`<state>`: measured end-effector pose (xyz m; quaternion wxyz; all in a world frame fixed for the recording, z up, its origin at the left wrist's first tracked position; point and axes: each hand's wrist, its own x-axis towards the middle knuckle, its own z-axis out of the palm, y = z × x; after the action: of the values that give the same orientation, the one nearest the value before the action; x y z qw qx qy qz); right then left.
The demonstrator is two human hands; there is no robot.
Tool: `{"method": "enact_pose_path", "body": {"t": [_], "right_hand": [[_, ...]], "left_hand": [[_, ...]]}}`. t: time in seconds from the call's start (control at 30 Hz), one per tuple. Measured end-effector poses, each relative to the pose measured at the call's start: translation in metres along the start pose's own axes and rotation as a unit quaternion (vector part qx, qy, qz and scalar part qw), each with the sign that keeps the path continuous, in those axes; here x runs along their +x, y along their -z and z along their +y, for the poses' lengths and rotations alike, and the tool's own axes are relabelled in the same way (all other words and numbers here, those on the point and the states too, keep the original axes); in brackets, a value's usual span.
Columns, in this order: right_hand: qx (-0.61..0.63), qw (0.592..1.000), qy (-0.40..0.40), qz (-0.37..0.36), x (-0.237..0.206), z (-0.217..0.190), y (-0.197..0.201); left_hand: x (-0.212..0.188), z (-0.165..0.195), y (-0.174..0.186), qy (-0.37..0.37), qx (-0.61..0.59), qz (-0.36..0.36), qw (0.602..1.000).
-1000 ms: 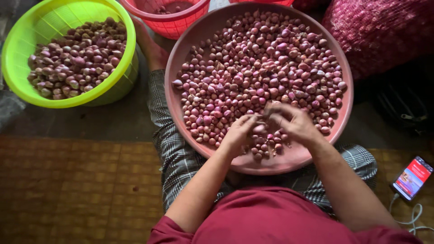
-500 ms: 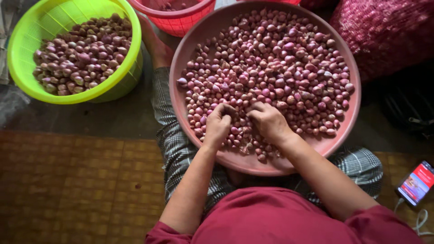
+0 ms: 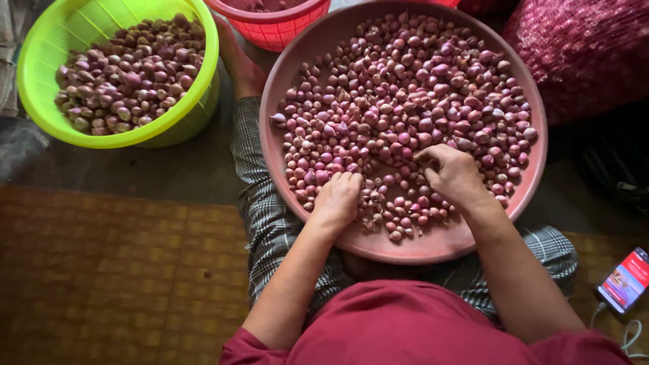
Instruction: The person sits on the floor in front of a large basin of shallots, picking up individual shallots, removing their roots and loose outer skins by hand, and placing the cleaned shallots into a red bowl and nearby baskets. Discarded peels collect in a separate basket.
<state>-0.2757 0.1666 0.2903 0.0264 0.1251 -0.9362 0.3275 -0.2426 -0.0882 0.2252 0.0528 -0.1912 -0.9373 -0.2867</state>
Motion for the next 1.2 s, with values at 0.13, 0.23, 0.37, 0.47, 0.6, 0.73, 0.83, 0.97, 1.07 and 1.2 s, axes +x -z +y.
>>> {"method": "enact_pose_path", "body": {"t": [0.13,0.23,0.37,0.47,0.6,0.73,0.83,0.97,1.07,1.2], "right_hand": [[-0.012,0.998,0.061,0.0,0.004,0.002,-0.016],[-0.061,0.985,0.164,-0.006,0.003,-0.003,-0.045],[-0.113,0.979,0.17,-0.014,-0.008,-0.004,-0.066],[0.055,0.995,0.057,-0.066,-0.009,0.006,-0.055],[0.244,0.944,-0.211,-0.068,0.018,0.023,-0.028],[-0.1,0.991,0.076,0.039,0.042,0.021,-0.036],[-0.227,0.965,0.132,0.025,0.044,0.015,-0.053],[-0.129,0.986,0.107,-0.007,0.043,0.018,-0.052],[0.303,0.926,-0.189,-0.119,0.041,0.021,-0.037],[0.561,0.773,-0.241,-0.172,0.033,0.011,-0.021]], "left_hand": [[0.005,-0.001,0.004,0.099,-0.263,0.007,0.96],[0.009,-0.006,0.0,0.052,-0.385,0.046,0.92],[0.013,-0.021,-0.011,0.133,-0.512,0.029,0.848],[0.013,-0.033,-0.021,0.181,-0.569,0.061,0.8],[0.022,-0.039,-0.036,0.232,-0.709,0.104,0.658],[0.029,-0.033,-0.044,0.226,-0.803,0.071,0.547],[0.029,-0.029,-0.038,0.229,-0.794,0.076,0.558],[0.026,-0.03,-0.029,0.247,-0.805,0.044,0.538],[0.029,-0.027,-0.033,0.256,-0.813,0.016,0.523],[0.039,-0.01,-0.048,0.237,-0.856,-0.044,0.457]]}}
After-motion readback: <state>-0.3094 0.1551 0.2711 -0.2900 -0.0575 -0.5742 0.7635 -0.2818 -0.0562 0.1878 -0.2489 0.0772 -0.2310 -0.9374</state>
